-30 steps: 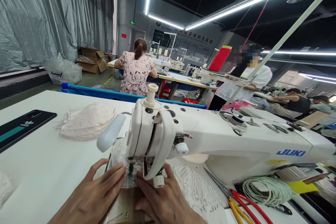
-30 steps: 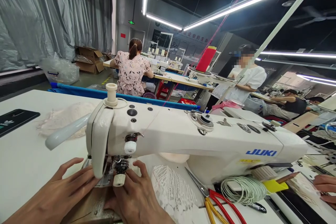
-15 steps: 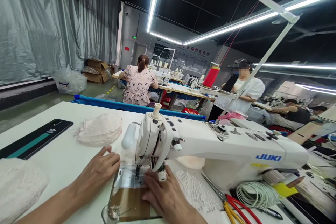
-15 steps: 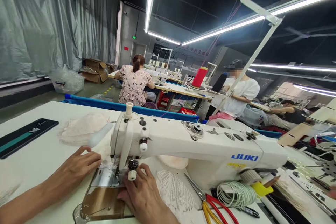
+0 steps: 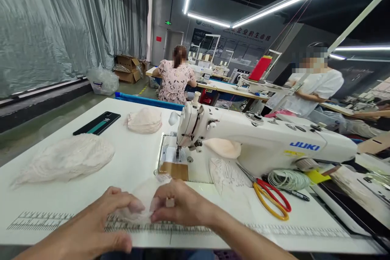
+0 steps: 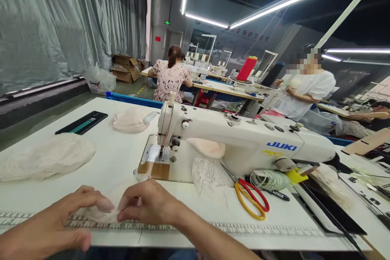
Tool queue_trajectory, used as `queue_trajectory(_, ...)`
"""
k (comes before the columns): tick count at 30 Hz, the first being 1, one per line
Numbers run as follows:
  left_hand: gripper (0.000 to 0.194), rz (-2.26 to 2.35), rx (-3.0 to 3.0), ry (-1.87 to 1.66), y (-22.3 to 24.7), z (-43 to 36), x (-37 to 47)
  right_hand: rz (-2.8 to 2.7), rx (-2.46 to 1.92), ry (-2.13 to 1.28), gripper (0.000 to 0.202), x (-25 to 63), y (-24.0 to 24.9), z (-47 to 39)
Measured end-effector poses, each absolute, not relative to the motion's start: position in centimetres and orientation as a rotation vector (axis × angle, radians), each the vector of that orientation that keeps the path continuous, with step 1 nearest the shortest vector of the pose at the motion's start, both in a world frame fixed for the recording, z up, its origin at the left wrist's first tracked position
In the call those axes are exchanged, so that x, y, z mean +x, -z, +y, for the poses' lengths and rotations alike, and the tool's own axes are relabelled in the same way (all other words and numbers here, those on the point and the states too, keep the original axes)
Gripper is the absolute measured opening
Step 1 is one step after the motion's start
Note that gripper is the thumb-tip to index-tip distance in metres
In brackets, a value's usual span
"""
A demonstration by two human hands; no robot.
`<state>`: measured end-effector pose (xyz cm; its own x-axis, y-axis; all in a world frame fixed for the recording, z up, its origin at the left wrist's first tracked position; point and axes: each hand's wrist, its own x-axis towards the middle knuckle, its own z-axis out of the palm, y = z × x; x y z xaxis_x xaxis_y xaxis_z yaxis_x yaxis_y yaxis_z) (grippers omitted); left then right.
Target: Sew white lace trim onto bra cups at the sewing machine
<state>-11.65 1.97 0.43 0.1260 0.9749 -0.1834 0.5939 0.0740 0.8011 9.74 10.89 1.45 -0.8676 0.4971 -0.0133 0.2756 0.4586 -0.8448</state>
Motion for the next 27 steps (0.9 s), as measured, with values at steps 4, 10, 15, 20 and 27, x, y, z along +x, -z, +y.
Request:
queue_trajectory(4,0.033,1.177,1.275,-0.682,0.3,-1.2,-10.4,-2.022,-0.74,-2.068,0.034,12.7,-2.9,7.8)
queue_trajectory(10,0.045,0.9,1.004,-0.678,2.4,-3.8,-7.1,-1.82,-0.782,-2.251,0.041,15.6,-1.4,2.1)
queue_trajectory(15,0.058,0.977,1.041,-0.583,3.5,-5.5,-5.8,-1.719,-0.97,-2.183,0.044,16.6,0.9,-1.1)
queue_trajectory(20,0.06,1.036,1.147,-0.541,5.1,-6.6,-5.0,-1.723,-0.907,-2.142,0.048,16.7,2.2,-2.5)
queue_trajectory(27,0.045,0.927,1.139,-0.535,4.6,-7.7,-4.4,-1.638,-0.894,-2.03,0.042,16.7,4.0,-3.8)
